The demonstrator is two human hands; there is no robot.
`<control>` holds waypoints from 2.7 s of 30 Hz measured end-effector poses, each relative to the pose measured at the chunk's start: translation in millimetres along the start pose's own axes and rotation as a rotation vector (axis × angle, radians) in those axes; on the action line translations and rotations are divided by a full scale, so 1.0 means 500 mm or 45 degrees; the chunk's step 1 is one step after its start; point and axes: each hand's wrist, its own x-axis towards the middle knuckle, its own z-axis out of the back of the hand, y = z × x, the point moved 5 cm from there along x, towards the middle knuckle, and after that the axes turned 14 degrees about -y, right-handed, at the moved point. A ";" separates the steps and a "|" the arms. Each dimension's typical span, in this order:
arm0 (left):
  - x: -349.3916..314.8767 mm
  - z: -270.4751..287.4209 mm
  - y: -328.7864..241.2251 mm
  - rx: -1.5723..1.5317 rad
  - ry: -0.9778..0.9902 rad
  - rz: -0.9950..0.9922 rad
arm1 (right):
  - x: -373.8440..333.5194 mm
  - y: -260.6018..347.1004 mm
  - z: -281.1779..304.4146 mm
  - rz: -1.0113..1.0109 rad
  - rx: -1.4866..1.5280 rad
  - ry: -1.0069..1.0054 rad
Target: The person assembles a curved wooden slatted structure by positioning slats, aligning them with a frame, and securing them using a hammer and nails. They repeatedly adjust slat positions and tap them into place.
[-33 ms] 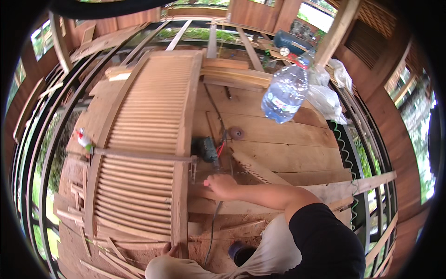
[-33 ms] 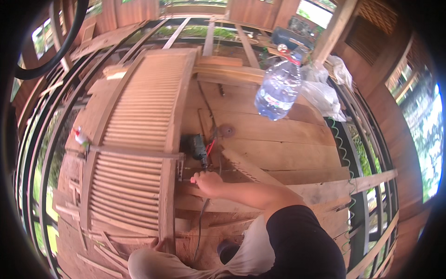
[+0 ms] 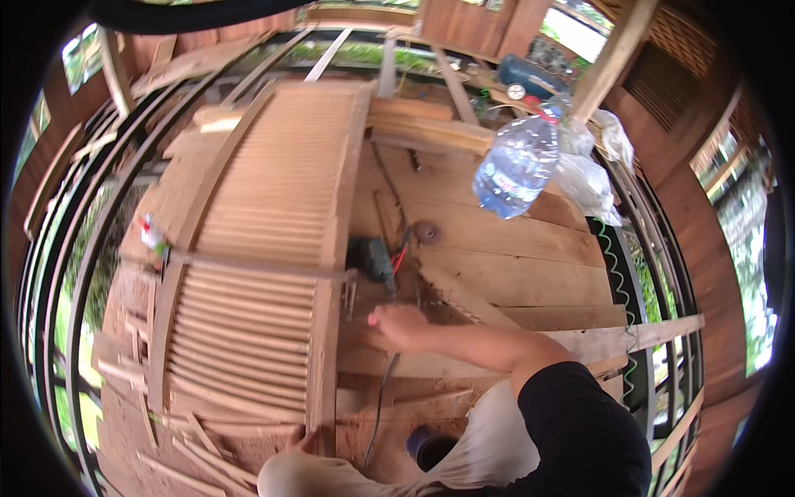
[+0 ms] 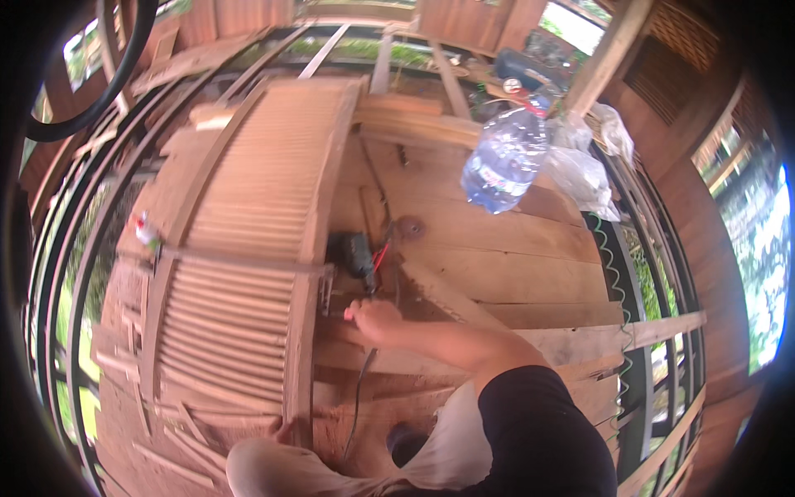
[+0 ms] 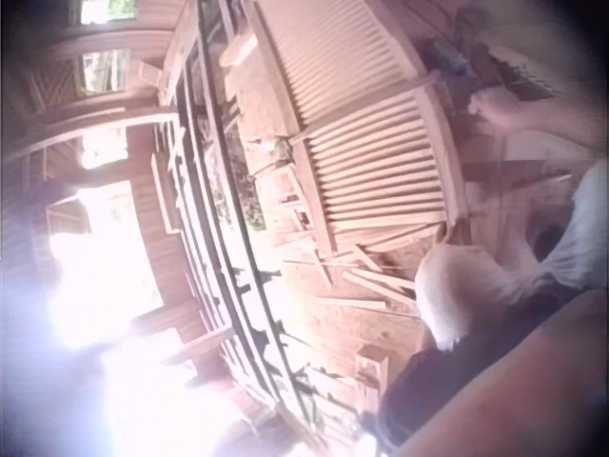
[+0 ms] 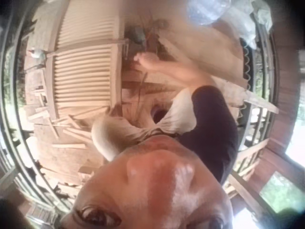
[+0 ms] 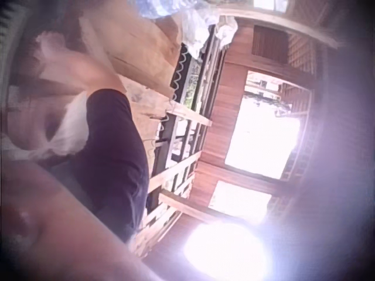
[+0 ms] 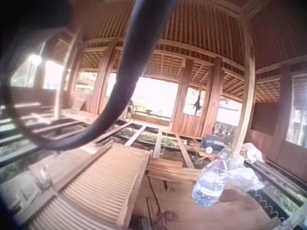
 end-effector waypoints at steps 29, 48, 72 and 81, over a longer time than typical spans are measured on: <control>-0.100 -0.068 -0.186 0.301 0.025 -0.117 | 0.080 -0.025 0.002 -0.042 0.021 0.210; -0.116 -0.064 -0.205 0.238 -0.027 -0.119 | 0.108 -0.011 -0.023 -0.051 -0.113 0.332; -0.109 -0.064 -0.196 0.239 -0.012 -0.174 | 0.109 -0.020 -0.029 0.006 -0.117 0.289; -0.110 -0.064 -0.199 0.261 -0.024 -0.162 | 0.117 -0.023 -0.026 -0.056 -0.032 0.415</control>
